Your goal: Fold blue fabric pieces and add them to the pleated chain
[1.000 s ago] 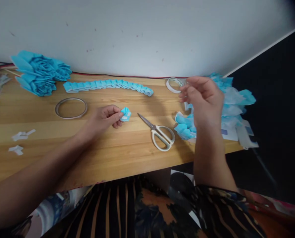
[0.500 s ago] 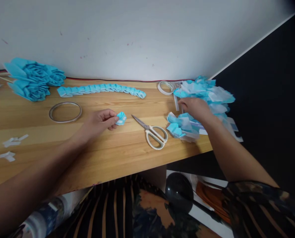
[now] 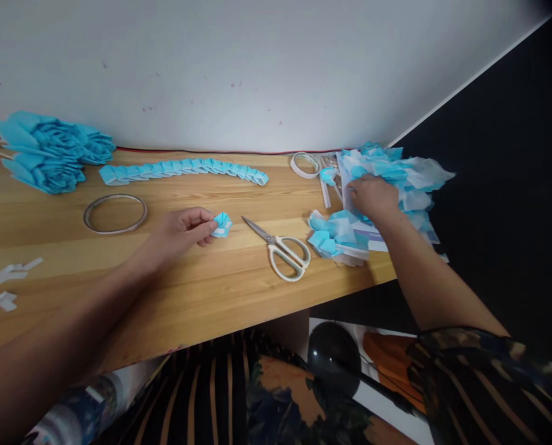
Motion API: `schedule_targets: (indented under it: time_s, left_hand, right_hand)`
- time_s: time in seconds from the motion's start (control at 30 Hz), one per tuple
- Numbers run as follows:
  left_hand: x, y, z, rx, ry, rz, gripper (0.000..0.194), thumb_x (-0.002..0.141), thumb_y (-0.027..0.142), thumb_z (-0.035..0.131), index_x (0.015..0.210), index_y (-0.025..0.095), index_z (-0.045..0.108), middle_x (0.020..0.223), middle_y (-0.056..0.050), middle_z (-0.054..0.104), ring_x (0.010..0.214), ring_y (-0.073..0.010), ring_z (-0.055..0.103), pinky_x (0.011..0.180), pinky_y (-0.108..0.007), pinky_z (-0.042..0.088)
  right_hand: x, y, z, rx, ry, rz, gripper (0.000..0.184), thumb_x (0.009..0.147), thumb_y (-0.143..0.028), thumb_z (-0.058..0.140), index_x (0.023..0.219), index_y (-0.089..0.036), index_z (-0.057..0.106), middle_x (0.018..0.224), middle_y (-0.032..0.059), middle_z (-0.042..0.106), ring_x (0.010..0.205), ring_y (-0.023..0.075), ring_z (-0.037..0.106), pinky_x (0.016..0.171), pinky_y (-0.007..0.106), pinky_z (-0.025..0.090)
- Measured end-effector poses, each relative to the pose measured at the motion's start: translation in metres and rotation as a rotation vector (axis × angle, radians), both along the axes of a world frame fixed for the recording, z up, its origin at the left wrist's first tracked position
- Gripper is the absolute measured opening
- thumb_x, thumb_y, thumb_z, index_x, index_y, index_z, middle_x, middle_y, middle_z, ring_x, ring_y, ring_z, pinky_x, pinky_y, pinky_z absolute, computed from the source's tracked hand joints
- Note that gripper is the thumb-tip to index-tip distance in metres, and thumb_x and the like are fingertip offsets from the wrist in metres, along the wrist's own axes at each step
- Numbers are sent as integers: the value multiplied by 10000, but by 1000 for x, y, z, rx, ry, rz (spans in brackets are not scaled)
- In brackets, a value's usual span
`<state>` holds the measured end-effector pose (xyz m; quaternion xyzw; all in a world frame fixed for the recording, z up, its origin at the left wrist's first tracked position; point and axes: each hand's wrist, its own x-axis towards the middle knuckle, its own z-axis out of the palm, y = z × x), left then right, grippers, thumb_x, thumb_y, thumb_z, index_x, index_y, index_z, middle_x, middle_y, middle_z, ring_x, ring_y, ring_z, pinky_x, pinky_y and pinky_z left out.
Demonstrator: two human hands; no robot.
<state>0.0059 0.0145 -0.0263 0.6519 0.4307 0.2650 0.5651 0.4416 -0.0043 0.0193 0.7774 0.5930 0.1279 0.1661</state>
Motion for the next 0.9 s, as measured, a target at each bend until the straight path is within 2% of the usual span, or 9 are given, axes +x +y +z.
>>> schedule_targets:
  time_s: [0.13, 0.27, 0.43, 0.63, 0.73, 0.9]
  left_hand:
    - [1, -1, 2, -13, 6, 4, 360, 772, 542, 732, 787, 186, 679, 682, -11, 677, 629, -142, 606, 637, -270, 516]
    - [2, -1, 4, -42, 31, 17, 380, 766, 555, 724, 812, 180, 684, 690, -7, 680, 643, -143, 604, 664, -278, 514]
    - [0, -1, 3, -63, 41, 21, 388, 754, 556, 727, 824, 176, 687, 694, -9, 685, 650, -141, 606, 678, -282, 510]
    - [1, -2, 6, -64, 34, 12, 383, 765, 557, 722, 825, 180, 694, 702, -10, 690, 660, -145, 617, 685, -286, 526]
    - [1, -2, 7, -59, 43, 11, 374, 767, 551, 724, 822, 182, 691, 701, -7, 689, 662, -146, 622, 687, -288, 537]
    - [-1, 0, 4, -30, 52, -14, 378, 787, 559, 708, 845, 186, 689, 699, -9, 694, 660, -150, 633, 683, -287, 547]
  right_hand:
    - [-5, 8, -4, 89, 29, 37, 392, 1026, -264, 440, 1277, -127, 708, 1292, 227, 672, 1127, 329, 642, 812, 362, 466]
    - [-6, 25, -12, 79, 16, 36, 432, 1059, -321, 376, 1232, -138, 726, 1264, 218, 675, 1139, 335, 631, 816, 360, 460]
    - [-5, 45, -17, 110, 19, -44, 414, 1044, -268, 383, 1256, -68, 677, 1279, 264, 664, 1129, 374, 651, 852, 410, 494]
    - [-7, 65, -14, 115, 37, -145, 430, 1018, -271, 473, 1361, -40, 589, 1280, 300, 668, 1171, 421, 663, 891, 477, 527]
    - [-6, 72, -10, 60, 27, -162, 390, 1020, -210, 450, 1322, -44, 632, 1311, 298, 660, 1208, 409, 655, 923, 480, 517]
    - [-4, 79, -8, 31, -2, -101, 391, 1013, -126, 421, 1307, -20, 654, 1298, 321, 658, 1153, 346, 671, 911, 435, 486]
